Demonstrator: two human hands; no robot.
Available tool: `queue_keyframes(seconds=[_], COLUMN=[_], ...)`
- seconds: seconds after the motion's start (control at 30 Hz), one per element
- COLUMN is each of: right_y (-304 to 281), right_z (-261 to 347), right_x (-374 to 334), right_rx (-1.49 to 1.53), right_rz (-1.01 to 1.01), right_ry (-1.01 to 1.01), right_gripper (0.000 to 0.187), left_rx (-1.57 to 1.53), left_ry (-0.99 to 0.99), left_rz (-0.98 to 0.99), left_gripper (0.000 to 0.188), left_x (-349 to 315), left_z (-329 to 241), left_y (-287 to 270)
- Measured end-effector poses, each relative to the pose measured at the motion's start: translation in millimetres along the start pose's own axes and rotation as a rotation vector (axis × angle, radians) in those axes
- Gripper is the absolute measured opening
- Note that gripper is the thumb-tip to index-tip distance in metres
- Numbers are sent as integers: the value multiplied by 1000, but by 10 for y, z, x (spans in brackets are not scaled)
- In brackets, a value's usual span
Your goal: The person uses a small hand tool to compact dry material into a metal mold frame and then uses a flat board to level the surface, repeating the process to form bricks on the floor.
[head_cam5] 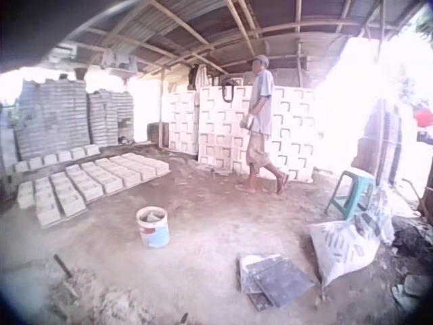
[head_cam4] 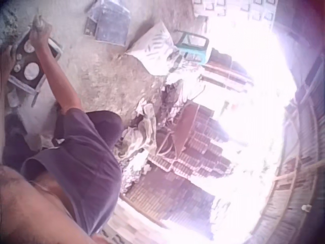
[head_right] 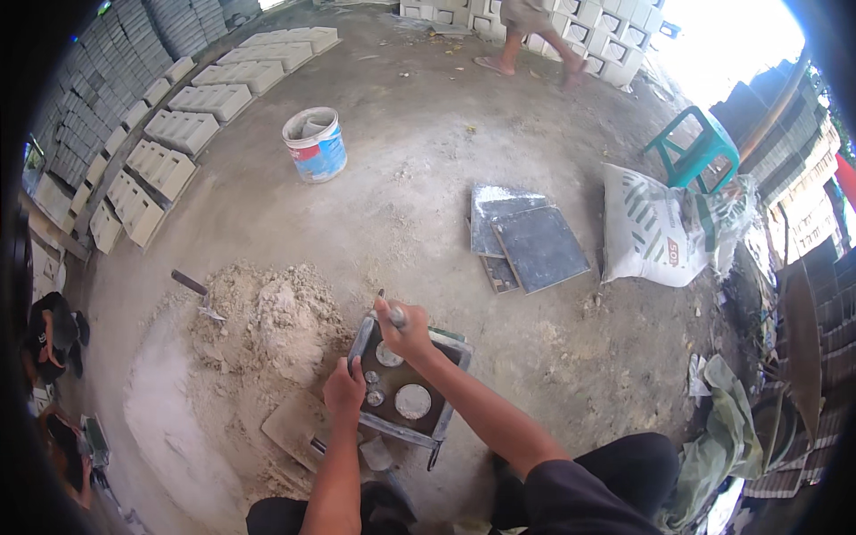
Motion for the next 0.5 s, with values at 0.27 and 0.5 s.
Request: queue_keyframes(seconds=[0.27, 0.5], right_y=[212, -121], right_z=[-172, -72], right_x=[92, 30], right_rx=[-8, -50], right_rz=[127, 12], right_ry=[317, 218], right_gripper=[52, 49], left_rx=[-82, -56], left_ry=[5, -24], left_rz=[12, 34], left_gripper=[42, 41], left_x=[-17, -8], left_z=[107, -1], left_y=[46, -17])
Point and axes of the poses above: each hand's wrist, its own x-axis towards the middle knuckle, its own y-axis out of the palm, z = x × y, the point moved 3 cm from there along x, towards the middle knuckle, and after that the axes turned 7 degrees about x, right-handed, at the moved point
